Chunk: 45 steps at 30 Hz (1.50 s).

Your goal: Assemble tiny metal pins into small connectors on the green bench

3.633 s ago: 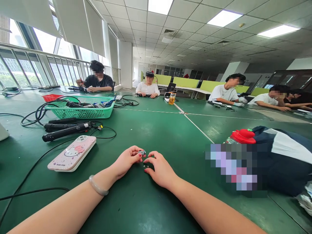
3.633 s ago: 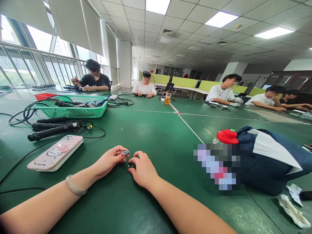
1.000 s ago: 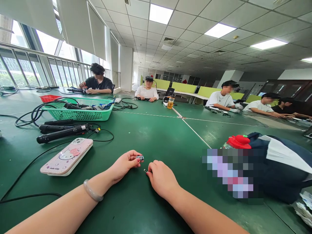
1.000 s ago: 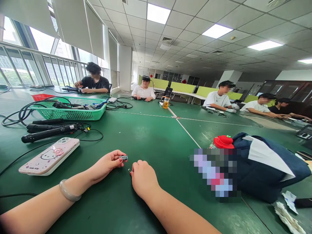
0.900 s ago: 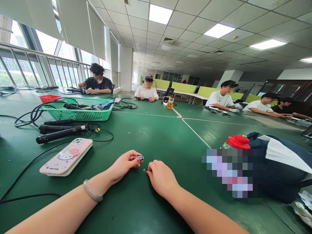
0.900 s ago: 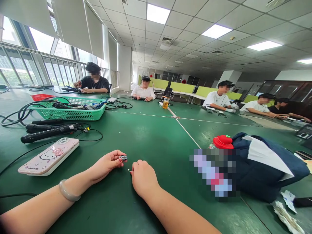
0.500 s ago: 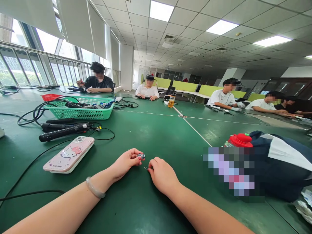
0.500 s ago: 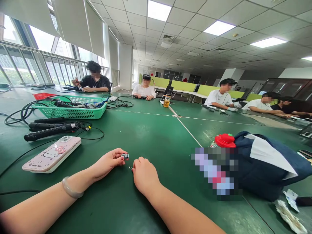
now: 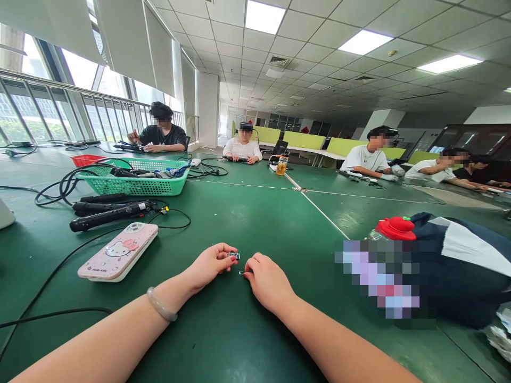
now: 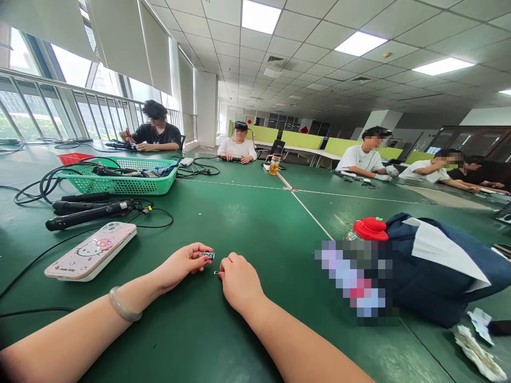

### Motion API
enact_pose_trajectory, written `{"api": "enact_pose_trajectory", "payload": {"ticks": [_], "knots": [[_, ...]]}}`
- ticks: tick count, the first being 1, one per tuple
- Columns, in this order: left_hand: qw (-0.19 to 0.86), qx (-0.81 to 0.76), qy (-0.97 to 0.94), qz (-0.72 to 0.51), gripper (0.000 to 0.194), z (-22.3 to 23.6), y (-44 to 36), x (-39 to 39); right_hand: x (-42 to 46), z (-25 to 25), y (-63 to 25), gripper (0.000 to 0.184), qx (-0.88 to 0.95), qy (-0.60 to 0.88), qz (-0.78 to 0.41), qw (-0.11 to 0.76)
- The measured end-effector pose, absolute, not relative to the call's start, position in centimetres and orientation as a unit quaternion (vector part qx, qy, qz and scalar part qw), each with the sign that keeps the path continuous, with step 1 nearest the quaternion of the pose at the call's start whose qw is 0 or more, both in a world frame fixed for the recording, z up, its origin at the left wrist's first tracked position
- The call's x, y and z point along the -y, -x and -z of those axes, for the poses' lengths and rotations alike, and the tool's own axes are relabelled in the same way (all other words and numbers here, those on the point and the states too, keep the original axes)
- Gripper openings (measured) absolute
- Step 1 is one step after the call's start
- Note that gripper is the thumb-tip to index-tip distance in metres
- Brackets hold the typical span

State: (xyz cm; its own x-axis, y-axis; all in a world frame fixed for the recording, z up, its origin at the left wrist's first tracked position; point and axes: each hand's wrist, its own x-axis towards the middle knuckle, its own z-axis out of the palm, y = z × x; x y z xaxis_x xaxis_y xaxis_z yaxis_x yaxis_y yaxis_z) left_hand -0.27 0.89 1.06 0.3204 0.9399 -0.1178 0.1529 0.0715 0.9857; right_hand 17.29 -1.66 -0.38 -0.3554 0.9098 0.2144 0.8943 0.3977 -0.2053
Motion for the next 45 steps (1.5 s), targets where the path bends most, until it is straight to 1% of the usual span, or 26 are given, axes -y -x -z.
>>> {"api": "enact_pose_trajectory", "payload": {"ticks": [11,17,21,28,35,42,43,45], "knots": [[0.559,-0.472,-0.587,-0.347,0.036,-1.1,0.1,-0.8,1.3,0.7,-17.3,0.011,0.825,0.539,-0.025,0.167],[0.561,-0.474,-0.585,-0.345,0.035,-1.4,0.1,-0.7,1.4,0.5,-17.3,0.013,0.826,0.542,-0.025,0.151],[0.561,-0.473,-0.584,-0.347,0.035,-1.4,0.1,-0.7,1.6,0.4,-17.3,0.01,0.833,0.53,-0.029,0.155],[0.561,-0.464,-0.587,-0.354,0.037,-0.9,0.2,-1.0,1.7,0.2,-16.9,0.01,0.854,0.503,-0.051,0.124],[0.555,-0.469,-0.59,-0.353,0.037,-1.1,0.1,-0.9,2.0,-0.2,-17.0,0.015,0.865,0.484,-0.044,0.128],[0.561,-0.467,-0.587,-0.351,0.037,-1.0,0.1,-0.9,2.3,-0.3,-17.0,0.006,0.86,0.49,-0.072,0.123],[0.561,-0.466,-0.587,-0.351,0.037,-1.0,0.2,-0.9,2.4,-0.4,-17.0,0.006,0.857,0.494,-0.071,0.127],[0.563,-0.466,-0.585,-0.353,0.037,-0.9,0.2,-0.9,2.4,-0.6,-16.9,0.014,0.847,0.509,-0.069,0.138]]}}
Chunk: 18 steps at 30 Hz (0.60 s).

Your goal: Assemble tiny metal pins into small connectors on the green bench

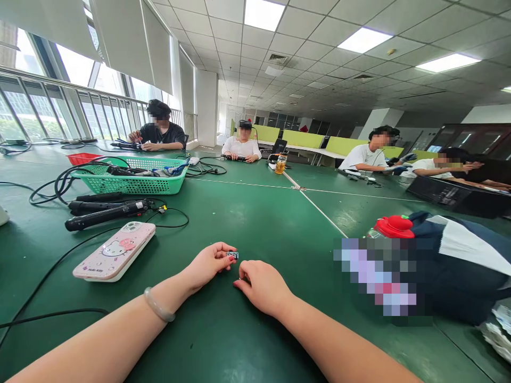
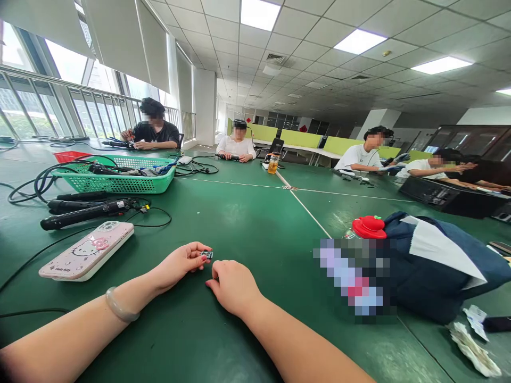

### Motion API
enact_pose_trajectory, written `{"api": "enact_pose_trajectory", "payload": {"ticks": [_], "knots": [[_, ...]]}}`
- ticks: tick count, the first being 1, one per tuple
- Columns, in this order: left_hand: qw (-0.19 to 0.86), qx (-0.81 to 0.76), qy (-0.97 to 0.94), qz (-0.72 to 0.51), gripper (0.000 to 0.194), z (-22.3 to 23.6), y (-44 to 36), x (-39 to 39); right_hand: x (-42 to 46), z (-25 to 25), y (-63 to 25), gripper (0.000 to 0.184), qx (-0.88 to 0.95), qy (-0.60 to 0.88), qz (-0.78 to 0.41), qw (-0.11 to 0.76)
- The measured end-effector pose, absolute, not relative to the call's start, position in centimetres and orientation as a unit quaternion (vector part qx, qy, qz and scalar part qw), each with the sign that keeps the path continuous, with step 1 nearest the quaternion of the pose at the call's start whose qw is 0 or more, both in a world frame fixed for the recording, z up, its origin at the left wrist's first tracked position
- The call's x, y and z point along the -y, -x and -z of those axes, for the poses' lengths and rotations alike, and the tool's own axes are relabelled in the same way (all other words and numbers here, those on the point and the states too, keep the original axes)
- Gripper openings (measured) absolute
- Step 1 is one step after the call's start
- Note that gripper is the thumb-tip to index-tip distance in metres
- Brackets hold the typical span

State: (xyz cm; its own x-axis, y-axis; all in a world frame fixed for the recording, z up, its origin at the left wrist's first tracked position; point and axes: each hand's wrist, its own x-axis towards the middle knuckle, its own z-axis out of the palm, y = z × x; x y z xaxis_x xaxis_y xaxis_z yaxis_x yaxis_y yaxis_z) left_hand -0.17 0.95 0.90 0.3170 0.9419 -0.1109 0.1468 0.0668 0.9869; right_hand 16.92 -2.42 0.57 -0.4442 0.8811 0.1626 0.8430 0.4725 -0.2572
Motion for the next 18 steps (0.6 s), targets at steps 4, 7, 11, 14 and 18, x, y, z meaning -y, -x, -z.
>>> {"api": "enact_pose_trajectory", "payload": {"ticks": [4,7,11,14,18], "knots": [[0.565,-0.462,-0.584,-0.355,0.037,-0.88,0.15,-0.96,2.38,-1.11,-16.94,0.037,0.818,0.555,-0.054,0.138],[0.559,-0.465,-0.59,-0.352,0.036,-1.01,0.13,-0.9,2.24,-1.42,-17.01,0.047,0.812,0.563,-0.054,0.144],[0.555,-0.465,-0.594,-0.35,0.036,-1.1,0.17,-0.86,2.07,-1.49,-16.98,0.047,0.806,0.565,-0.072,0.159],[0.558,-0.46,-0.596,-0.349,0.037,-0.94,0.24,-0.92,2.04,-1.42,-16.89,0.043,0.8,0.568,-0.086,0.172],[0.56,-0.458,-0.596,-0.348,0.037,-0.81,0.27,-0.95,2.02,-1.39,-16.83,0.04,0.79,0.571,-0.114,0.189]]}}
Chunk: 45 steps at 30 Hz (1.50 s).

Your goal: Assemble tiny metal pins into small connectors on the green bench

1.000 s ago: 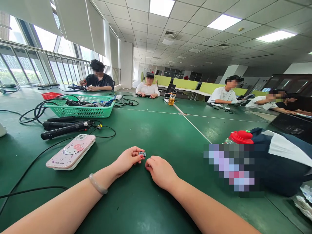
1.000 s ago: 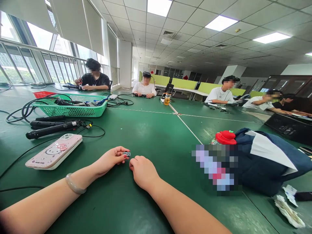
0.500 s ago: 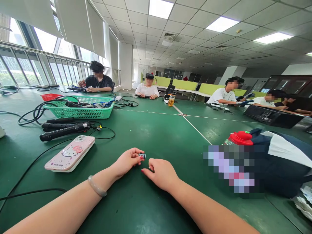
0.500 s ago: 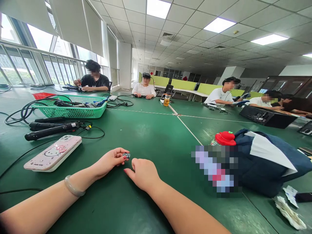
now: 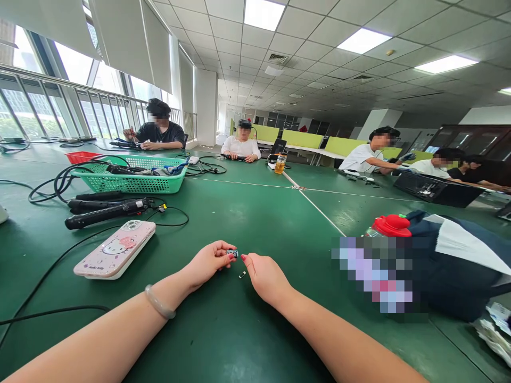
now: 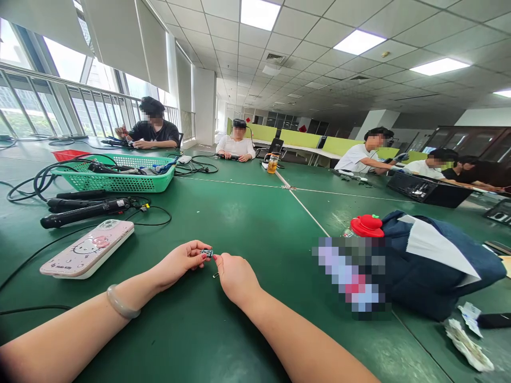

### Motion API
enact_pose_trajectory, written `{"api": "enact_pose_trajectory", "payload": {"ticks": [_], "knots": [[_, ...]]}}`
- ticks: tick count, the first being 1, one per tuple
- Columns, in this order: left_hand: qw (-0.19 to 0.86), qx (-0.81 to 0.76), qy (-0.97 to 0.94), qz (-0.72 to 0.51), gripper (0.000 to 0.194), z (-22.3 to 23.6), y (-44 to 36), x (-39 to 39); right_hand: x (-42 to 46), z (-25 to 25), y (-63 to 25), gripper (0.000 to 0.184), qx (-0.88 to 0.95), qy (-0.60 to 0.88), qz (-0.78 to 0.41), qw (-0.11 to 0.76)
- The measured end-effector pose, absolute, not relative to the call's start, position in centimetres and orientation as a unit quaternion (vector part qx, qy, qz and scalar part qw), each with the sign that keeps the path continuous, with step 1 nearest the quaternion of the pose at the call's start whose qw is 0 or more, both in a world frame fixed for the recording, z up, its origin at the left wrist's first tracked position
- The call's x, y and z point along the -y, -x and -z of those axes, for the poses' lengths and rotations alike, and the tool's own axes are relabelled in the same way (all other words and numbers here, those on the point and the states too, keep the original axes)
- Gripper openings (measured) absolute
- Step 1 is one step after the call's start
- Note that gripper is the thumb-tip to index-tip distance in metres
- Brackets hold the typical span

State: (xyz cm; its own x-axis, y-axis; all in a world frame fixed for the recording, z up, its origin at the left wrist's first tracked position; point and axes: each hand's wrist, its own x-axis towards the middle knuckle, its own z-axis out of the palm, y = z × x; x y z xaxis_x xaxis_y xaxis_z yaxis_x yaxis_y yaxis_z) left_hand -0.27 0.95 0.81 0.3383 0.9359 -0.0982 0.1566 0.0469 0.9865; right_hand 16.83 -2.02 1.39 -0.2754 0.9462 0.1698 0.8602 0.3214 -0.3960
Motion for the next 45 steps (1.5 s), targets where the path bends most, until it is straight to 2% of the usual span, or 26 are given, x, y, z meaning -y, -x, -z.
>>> {"api": "enact_pose_trajectory", "payload": {"ticks": [6,13,33,38,45], "knots": [[0.561,-0.465,-0.591,-0.346,0.037,-1.1,0.2,-0.8,1.9,-1.2,-17.0,0.035,0.785,0.565,-0.137,0.214],[0.56,-0.474,-0.585,-0.345,0.037,-1.3,0.1,-0.7,1.8,-1.0,-17.8,0.016,0.783,0.55,-0.127,0.259],[0.557,-0.454,-0.598,-0.356,0.036,-0.5,0.2,-1.2,1.5,0.0,-18.4,0.016,0.799,0.554,-0.128,0.199],[0.55,-0.453,-0.606,-0.353,0.035,-0.3,0.1,-1.2,1.6,-0.2,-18.3,0.012,0.796,0.548,-0.173,0.19],[0.551,-0.452,-0.606,-0.354,0.035,-0.6,0.1,-0.9,2.3,0.1,-17.4,0.022,0.817,0.525,-0.155,0.183]]}}
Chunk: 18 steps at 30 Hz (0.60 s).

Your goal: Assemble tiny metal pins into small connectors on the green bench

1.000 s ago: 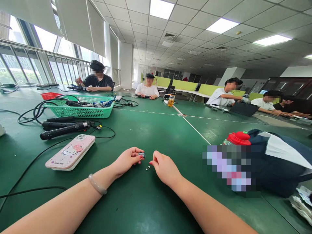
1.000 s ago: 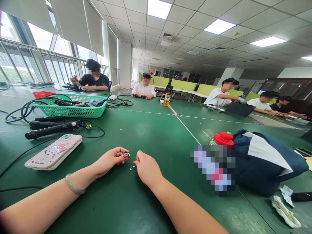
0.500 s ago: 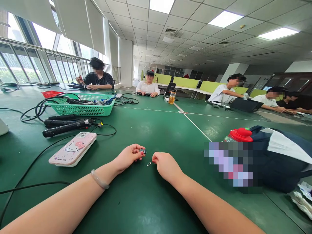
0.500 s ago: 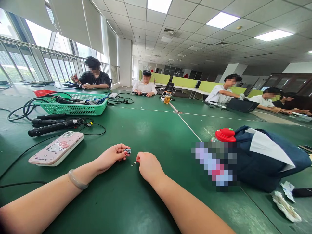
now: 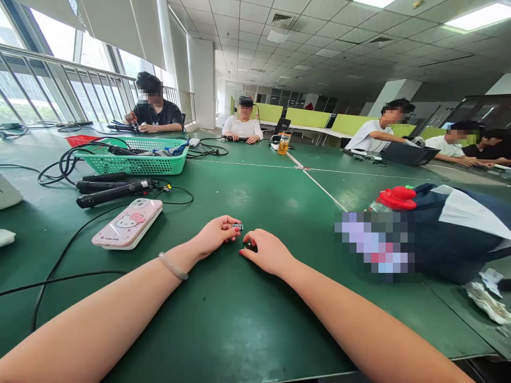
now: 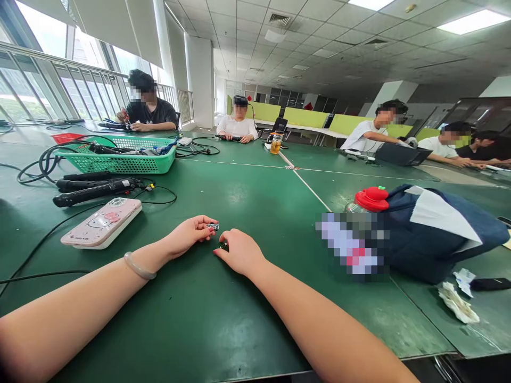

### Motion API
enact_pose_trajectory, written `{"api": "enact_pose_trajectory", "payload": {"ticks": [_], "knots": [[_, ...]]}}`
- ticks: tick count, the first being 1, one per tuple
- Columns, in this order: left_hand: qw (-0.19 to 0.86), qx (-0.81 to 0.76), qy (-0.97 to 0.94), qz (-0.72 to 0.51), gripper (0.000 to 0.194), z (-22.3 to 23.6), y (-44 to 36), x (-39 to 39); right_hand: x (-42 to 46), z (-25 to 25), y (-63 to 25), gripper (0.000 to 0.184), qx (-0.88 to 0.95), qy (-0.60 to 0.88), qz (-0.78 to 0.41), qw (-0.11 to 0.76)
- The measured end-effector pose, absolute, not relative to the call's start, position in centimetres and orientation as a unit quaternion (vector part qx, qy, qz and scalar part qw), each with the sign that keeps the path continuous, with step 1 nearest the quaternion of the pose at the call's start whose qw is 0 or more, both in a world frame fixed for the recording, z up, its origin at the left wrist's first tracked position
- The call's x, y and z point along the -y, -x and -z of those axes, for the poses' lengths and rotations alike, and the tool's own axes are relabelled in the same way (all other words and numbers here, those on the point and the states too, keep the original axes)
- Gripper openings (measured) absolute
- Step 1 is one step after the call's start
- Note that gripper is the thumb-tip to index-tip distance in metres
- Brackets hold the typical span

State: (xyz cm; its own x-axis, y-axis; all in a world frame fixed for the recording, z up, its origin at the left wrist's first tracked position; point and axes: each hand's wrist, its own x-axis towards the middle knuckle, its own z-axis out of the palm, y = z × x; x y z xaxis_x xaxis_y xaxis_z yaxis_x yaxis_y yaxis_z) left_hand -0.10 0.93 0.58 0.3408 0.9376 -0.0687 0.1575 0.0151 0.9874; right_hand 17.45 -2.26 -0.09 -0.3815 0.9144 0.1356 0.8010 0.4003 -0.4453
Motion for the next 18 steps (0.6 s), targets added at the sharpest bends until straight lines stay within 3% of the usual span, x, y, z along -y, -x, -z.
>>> {"api": "enact_pose_trajectory", "payload": {"ticks": [5,10,15,18], "knots": [[0.547,-0.452,-0.61,-0.354,0.035,-0.6,0.1,-0.9,1.9,0.8,-17.3,0.005,0.823,0.521,-0.132,0.184],[0.552,-0.453,-0.606,-0.35,0.036,-0.6,0.1,-0.8,1.5,0.9,-17.9,0.022,0.82,0.519,-0.135,0.201],[0.539,-0.452,-0.621,-0.346,0.034,-0.3,0.1,-1.0,1.4,0.7,-17.7,0.005,0.786,0.568,-0.132,0.206],[0.535,-0.456,-0.625,-0.341,0.032,-0.2,0.1,-1.1,1.2,1.0,-17.8,0.01,0.79,0.57,-0.112,0.196]]}}
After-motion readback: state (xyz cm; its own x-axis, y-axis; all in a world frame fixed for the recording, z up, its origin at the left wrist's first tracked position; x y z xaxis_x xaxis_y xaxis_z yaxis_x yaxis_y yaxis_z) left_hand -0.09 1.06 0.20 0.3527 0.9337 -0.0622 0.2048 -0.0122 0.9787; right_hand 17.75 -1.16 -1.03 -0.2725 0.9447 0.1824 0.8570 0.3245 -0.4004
